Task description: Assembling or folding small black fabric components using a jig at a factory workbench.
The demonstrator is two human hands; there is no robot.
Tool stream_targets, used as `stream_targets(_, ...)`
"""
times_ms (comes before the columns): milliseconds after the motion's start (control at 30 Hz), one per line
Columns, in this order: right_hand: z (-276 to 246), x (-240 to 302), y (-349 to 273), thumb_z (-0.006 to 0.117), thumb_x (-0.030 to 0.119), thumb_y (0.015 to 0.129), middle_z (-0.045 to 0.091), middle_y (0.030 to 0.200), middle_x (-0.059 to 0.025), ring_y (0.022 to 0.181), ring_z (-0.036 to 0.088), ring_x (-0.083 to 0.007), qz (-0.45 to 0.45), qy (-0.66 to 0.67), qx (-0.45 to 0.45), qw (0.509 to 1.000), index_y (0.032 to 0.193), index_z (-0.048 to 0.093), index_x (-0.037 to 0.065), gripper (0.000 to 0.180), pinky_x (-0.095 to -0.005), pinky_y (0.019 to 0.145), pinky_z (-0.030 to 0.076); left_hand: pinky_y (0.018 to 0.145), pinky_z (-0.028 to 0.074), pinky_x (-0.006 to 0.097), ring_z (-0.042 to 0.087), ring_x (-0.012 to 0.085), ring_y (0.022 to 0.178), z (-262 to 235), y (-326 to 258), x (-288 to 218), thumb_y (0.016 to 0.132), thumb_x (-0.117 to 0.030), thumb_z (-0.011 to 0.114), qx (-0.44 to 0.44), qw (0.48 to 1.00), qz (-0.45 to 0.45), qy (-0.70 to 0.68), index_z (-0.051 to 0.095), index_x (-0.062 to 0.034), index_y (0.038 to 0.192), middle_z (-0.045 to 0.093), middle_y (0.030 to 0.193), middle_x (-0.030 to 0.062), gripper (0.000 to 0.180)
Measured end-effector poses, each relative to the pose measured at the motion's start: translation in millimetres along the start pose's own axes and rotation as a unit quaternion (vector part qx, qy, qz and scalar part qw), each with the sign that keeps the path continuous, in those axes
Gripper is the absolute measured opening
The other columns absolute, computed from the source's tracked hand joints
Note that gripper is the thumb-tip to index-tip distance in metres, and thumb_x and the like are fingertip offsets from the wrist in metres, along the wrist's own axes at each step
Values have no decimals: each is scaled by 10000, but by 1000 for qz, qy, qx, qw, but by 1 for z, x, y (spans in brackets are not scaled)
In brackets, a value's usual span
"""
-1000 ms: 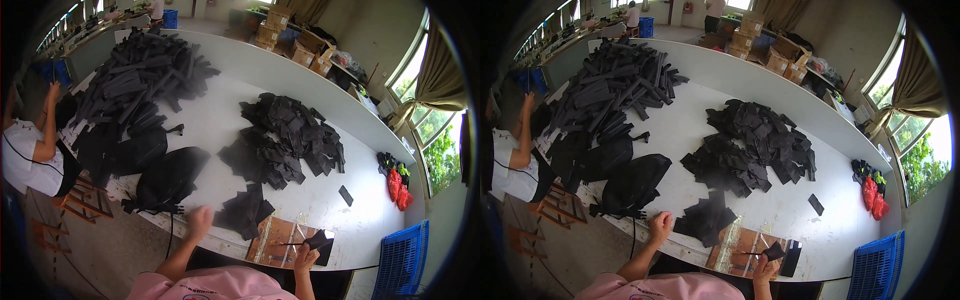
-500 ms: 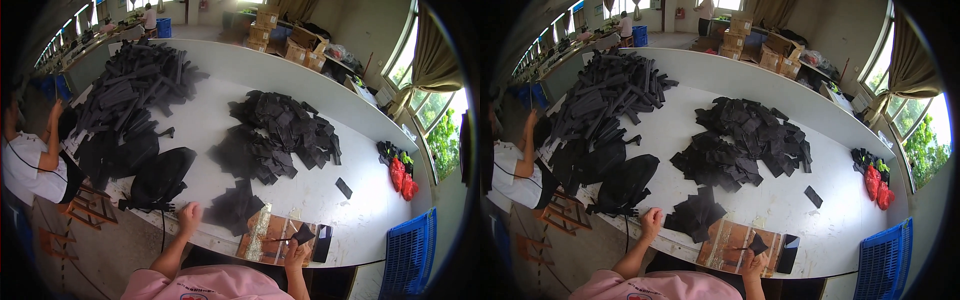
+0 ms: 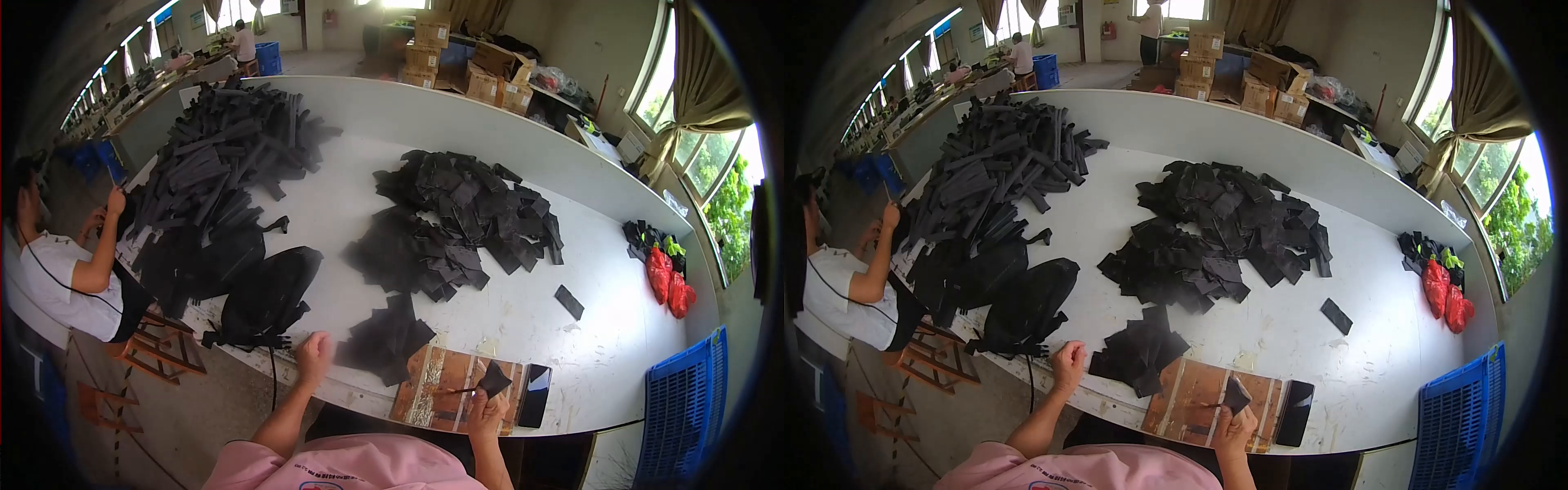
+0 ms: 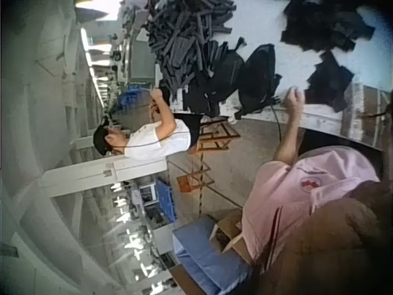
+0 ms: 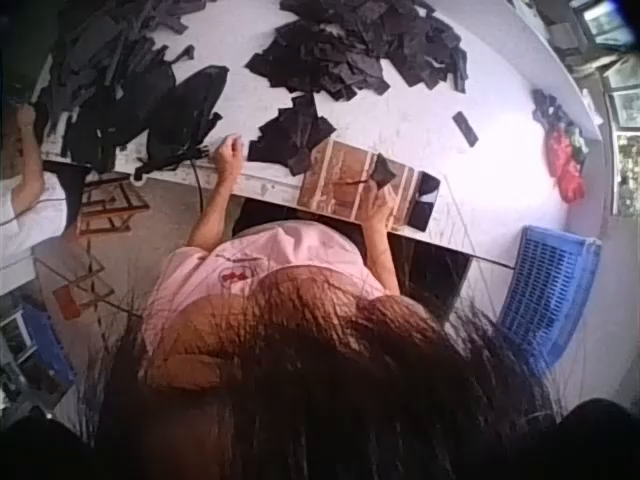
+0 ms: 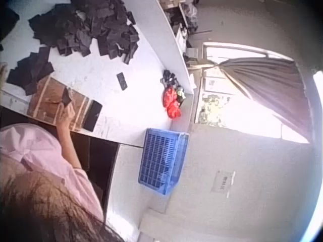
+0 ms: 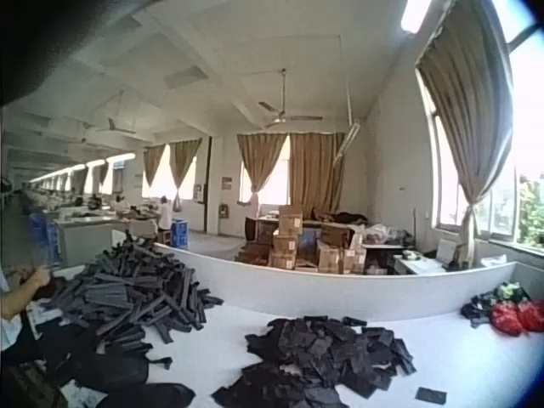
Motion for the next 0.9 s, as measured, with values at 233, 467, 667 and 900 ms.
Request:
stream_targets(233, -1, 2, 2, 454, 244, 875, 457, 516, -91, 472, 472, -231, 5, 19, 4, 1000, 588, 455, 15, 367, -333, 446, 324, 614, 456, 360, 587, 316, 691, 0, 0, -1, 773, -136, 514, -2, 1000, 6, 1, 580, -36, 820, 604, 737, 142, 129)
stream_targets(467, -2, 7, 1, 453, 250, 879, 466, 512, -92, 466, 474, -225, 22, 28, 13, 999, 584, 468, 9, 381, -327, 449, 329, 619, 458, 360, 586, 311, 691, -1, -1, 2, 774, -130, 515, 0, 1000, 4, -7, 577, -32, 815, 604, 742, 139, 123)
stream_targets(667, -2, -3, -7, 464, 267, 875, 489, 517, -91, 470, 488, -205, 35, 9, 29, 999, 550, 477, -4, 423, -317, 451, 339, 522, 445, 297, 582, 198, 550, -4, -1, -10, 784, -84, 519, -31, 997, 69, 8, 559, -28, 815, 596, 620, 80, 76)
stream_targets(900, -3, -2, -1, 481, 279, 867, 485, 501, -88, 452, 474, -189, 43, 19, 35, 998, 548, 473, -7, 429, -308, 446, 338, 521, 444, 294, 583, 197, 550, -3, -1, -7, 782, -87, 521, -32, 997, 72, 4, 560, -29, 811, 595, 620, 82, 76)
Point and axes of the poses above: each hand's wrist, its own y-axis towards the middle knuckle, its own z-axis out of the palm, x = y × z, the point moved 8 cm from there along y, towards the middle knuckle
